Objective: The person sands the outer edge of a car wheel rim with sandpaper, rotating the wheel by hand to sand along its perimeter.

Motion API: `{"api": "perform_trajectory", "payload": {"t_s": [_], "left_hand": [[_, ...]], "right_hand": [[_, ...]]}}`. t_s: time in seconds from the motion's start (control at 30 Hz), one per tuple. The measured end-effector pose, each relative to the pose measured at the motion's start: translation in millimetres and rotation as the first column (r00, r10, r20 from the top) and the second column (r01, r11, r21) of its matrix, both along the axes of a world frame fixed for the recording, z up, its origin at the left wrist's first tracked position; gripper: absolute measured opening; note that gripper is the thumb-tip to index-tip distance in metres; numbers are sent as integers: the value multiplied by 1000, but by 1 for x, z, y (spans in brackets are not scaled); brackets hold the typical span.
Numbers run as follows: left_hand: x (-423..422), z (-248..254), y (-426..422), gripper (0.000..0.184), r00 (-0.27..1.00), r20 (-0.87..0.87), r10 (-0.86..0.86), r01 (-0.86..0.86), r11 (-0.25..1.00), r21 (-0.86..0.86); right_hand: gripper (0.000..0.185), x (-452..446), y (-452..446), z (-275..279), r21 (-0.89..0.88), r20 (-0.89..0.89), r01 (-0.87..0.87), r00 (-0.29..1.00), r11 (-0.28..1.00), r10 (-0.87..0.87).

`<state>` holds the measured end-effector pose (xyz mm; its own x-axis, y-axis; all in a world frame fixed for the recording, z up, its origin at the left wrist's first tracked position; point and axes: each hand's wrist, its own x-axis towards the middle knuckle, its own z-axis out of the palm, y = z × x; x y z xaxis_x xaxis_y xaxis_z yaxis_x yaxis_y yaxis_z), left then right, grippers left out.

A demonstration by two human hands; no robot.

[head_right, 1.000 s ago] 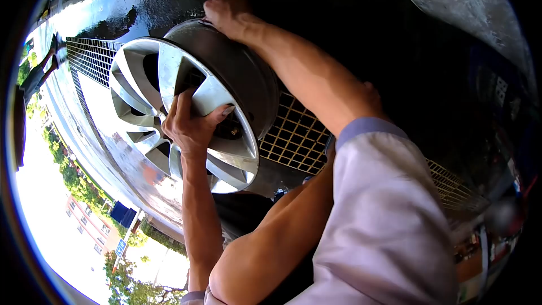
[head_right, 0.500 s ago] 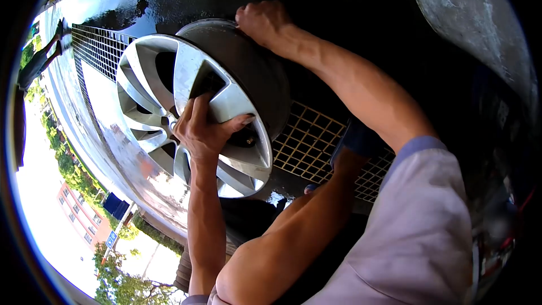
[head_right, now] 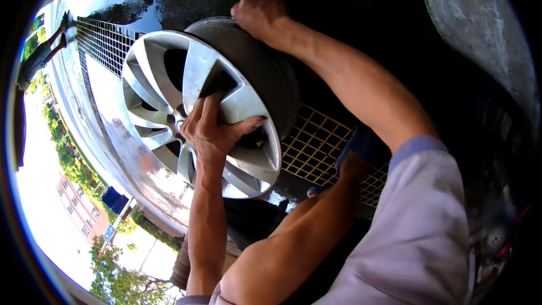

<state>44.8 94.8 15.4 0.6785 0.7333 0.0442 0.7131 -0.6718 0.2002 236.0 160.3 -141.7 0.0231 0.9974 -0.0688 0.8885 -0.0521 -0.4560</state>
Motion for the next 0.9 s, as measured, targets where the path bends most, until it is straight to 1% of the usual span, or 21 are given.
{"api": "perform_trajectory", "payload": {"t_s": [0.1, 0.13, 0.17, 0.2, 0.23, 0.27, 0.33, 0.37, 0.43, 0.5, 0.53, 0.57, 0.6, 0.63, 0.7, 0.73, 0.77, 0.83, 0.87, 0.9], "left_hand": [[-2, -3, 0, 77, 999, 33, 5, -5, 1000, 8], [0, -4, 0, 77, 999, 39, -2, 2, 1000, 9], [-1, -1, -2, 77, 1000, 20, 12, -12, 1000, -22], [-2, 1, -1, 77, 1000, 3, 29, -29, 999, -44], [0, 3, 0, 77, 1000, 5, 26, -26, 999, -30], [1, 3, 2, 77, 1000, 8, 22, -22, 999, -34], [2, 1, -1, 76, 1000, 0, 25, -25, 998, -53], [2, 1, -1, 76, 1000, 7, 21, -21, 999, -49], [1, 1, 1, 76, 1000, 15, 18, -18, 999, -29], [2, 1, 0, 75, 1000, 17, 11, -11, 1000, -16], [2, 2, -1, 75, 1000, 0, 15, -15, 1000, -13], [3, 1, -1, 74, 1000, 19, 21, -20, 1000, -24], [4, 1, 0, 74, 999, 33, 13, -13, 1000, -24], [3, 1, 0, 74, 999, 44, 5, -5, 1000, -22], [2, 2, 0, 76, 1000, 17, 18, -18, 1000, -19], [1, 2, -1, 77, 1000, 14, 15, -15, 1000, -14], [2, -1, 1, 78, 1000, 21, 9, -9, 1000, -5], [1, -1, 2, 80, 1000, 14, -1, 1, 1000, -23], [1, -1, 3, 77, 1000, 7, -11, 11, 1000, -20], [0, 0, 3, 74, 1000, -5, -21, 21, 1000, -16]], "right_hand": [[33, -17, 38, 7, 34, 39, -9, 999, 999, 8], [33, -16, 34, 8, 58, 85, -14, 996, 998, 9], [33, -14, 20, 9, 54, 80, -12, 997, 998, 8], [33, -5, 4, 12, -20, 19, -25, 999, 999, 25], [34, 8, -5, 13, -83, -29, -38, 999, 996, 36], [34, 13, -14, 14, -78, -20, -38, 999, 996, 37], [36, 14, -35, 12, -163, -108, 90, 988, 983, -108], [36, 11, -30, 11, -168, -113, 99, 986, 981, -119], [25, -1, 12, 11, -73, -264, 90, 959, 993, -106], [27, -11, 47, 5, -102, -281, 15, 959, 995, -43], [28, -21, 59, 0, -103, -236, 3, 971, 995, -27], [30, -26, 68, -3, -102, -185, -8, 983, 995, -11], [28, -25, 67, 4, -195, -201, 23, 978, 981, -62], [28, -18, 64, -1, -192, -191, 32, 979, 981, -69], [28, -10, 45, -17, -130, -356, -3, 933, 992, -44], [33, 7, 29, 8, -231, -361, -9, 929, 973, -77], [33, 9, 35, 2, -224, -356, -2, 931, 975, -80], [40, 2, 40, -29, -160, -277, -79, 960, 984, 32], [39, -10, 48, -45, -15, -291, -21, 957, 1000, 15], [36, -18, 67, -36, -68, -288, -54, 957, 996, 32]]}}
